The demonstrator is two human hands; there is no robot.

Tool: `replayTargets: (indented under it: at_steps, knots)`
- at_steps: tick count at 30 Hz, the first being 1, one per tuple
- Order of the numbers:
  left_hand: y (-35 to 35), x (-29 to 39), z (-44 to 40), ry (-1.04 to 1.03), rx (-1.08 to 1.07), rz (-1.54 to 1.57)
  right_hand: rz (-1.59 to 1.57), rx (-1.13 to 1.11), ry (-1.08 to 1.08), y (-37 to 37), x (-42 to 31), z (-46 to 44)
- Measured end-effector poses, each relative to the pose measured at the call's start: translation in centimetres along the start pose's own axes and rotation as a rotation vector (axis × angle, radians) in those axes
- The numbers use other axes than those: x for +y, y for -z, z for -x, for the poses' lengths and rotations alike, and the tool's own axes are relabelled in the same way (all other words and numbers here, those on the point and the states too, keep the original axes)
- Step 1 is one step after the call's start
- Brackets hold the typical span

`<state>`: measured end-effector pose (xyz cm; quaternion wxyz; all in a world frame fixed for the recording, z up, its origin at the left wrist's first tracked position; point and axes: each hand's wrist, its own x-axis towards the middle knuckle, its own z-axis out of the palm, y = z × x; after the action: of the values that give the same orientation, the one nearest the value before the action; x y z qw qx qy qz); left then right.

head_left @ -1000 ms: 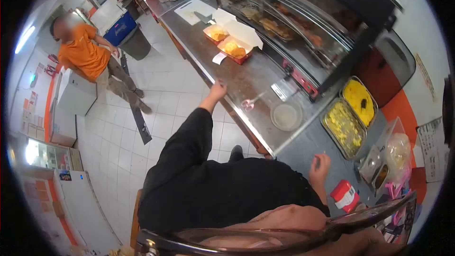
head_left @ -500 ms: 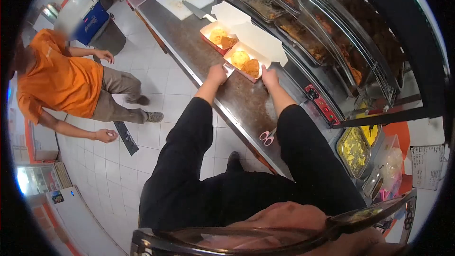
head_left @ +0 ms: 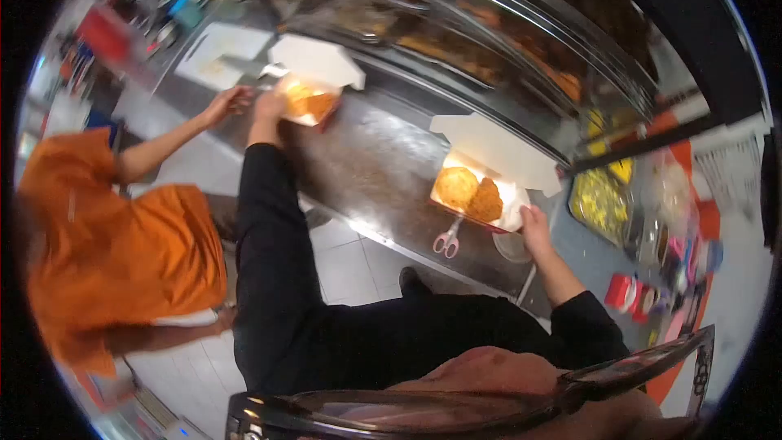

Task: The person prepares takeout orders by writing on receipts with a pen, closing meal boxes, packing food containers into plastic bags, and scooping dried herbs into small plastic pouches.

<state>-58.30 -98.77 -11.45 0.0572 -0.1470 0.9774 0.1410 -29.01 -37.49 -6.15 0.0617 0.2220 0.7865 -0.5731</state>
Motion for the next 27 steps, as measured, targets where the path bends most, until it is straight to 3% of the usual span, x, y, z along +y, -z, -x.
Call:
replayTargets:
  at_steps: [2, 3, 4, 5, 6, 7, 9, 11, 13, 15, 19, 21, 23, 25, 27]
  knots:
    - [0.5, 2.1, 0.7, 0.216, 0.101, 0.029, -0.087, 0.064, -0.036, 5.6, 2.2, 2.4]
    - [0.0, 2.5, 0.7, 0.214, 0.124, -0.013, -0.157, 0.071, -0.029, 7.7, 3.1, 4.1]
    - [-3.0, -0.8, -2.0, -0.307, 0.041, -0.454, -0.177, 0.137, -0.061, 9.4, 3.3, 5.7]
    - [-3.5, 0.0, -0.2, -0.276, 0.141, -0.336, -0.233, 0.183, -0.085, 11.1, 2.9, 7.1]
    - [-7.0, -3.2, -3.5, -0.254, 0.178, -0.296, -0.287, 0.225, -0.105, 12.8, 2.9, 8.5]
    - [-7.5, -5.9, -5.5, -0.24, 0.151, -0.324, -0.286, 0.294, -0.115, 9.3, 2.5, 9.2]
    - [-14.9, -7.3, -8.0, -0.342, 0.117, -0.366, -0.256, 0.366, -0.106, 9.1, 3.3, 10.1]
    - [-17.3, -10.1, -9.4, -0.39, 0.06, -0.303, -0.231, 0.473, -0.127, 7.3, 2.4, 11.2]
    - [-15.8, -10.2, -8.2, -0.186, 0.1, -0.022, -0.227, 0.54, -0.139, 6.1, 2.0, 11.8]
    - [-13.3, -9.3, -6.2, -0.172, 0.097, 0.139, -0.209, 0.578, -0.155, 5.9, 3.1, 11.9]
    - [-7.1, -4.4, -0.5, -0.141, -0.013, 0.227, 0.005, 0.644, -0.137, 6.1, 3.5, 10.8]
    - [-5.0, 0.0, 2.5, -0.222, -0.055, 0.47, 0.359, 0.671, -0.209, 7.3, 3.5, 11.0]
    - [-3.3, 4.6, 6.2, -0.227, -0.171, 0.682, 0.383, 0.712, -0.127, 6.5, 2.1, 9.9]
    - [-0.8, 11.0, 11.7, -0.306, -0.253, 0.666, 0.555, 0.768, -0.211, 7.7, 5.3, 8.2]
    - [-2.5, 19.5, 21.1, -0.515, -0.218, 0.426, 0.466, 0.768, -0.143, 11.6, 7.0, 9.6]
